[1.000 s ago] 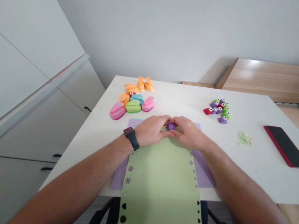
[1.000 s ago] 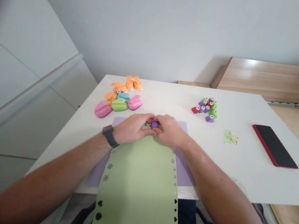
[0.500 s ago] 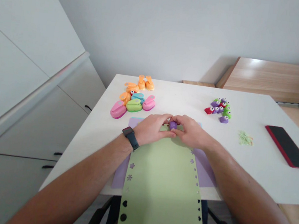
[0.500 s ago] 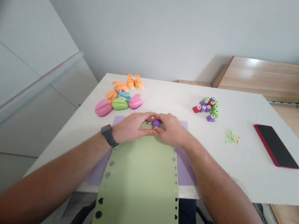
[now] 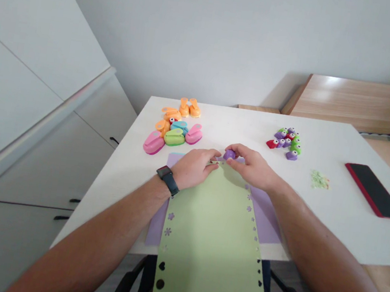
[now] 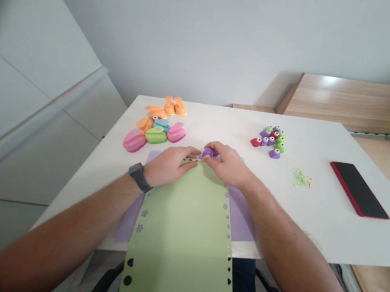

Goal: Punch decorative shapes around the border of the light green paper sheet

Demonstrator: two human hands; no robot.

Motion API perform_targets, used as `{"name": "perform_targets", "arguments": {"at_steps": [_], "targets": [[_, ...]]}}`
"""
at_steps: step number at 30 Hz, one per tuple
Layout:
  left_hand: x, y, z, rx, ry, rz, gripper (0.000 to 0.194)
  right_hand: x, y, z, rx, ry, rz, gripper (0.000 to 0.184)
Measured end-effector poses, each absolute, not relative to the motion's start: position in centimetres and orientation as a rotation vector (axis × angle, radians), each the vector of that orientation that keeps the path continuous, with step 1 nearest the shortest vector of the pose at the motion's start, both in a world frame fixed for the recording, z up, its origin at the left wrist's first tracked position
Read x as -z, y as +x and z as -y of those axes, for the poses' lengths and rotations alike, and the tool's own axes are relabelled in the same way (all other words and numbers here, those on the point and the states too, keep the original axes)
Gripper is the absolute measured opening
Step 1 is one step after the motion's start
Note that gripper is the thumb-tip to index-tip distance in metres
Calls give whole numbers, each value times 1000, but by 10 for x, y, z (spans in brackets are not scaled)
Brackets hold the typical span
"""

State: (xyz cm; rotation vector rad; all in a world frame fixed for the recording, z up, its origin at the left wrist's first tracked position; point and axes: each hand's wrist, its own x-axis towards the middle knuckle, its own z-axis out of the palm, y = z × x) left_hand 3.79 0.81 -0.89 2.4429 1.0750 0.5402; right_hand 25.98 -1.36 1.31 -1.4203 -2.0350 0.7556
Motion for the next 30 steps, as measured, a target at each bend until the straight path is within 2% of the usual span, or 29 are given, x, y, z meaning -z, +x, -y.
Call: {"name": "perform_targets", "arguments": {"at_steps": [18, 25, 30], "targets": [[7, 38, -5, -538, 2429, -1068, 32, -12, 268, 9, -1165, -1383, 1569, 32], [7, 38, -6, -530, 2445, -1063, 31, -19, 284, 2, -1088, -1449, 1537, 37], [9, 37, -6, -536, 2437, -1065, 29, -35, 326, -5, -822, -1776, 1565, 36]]}}
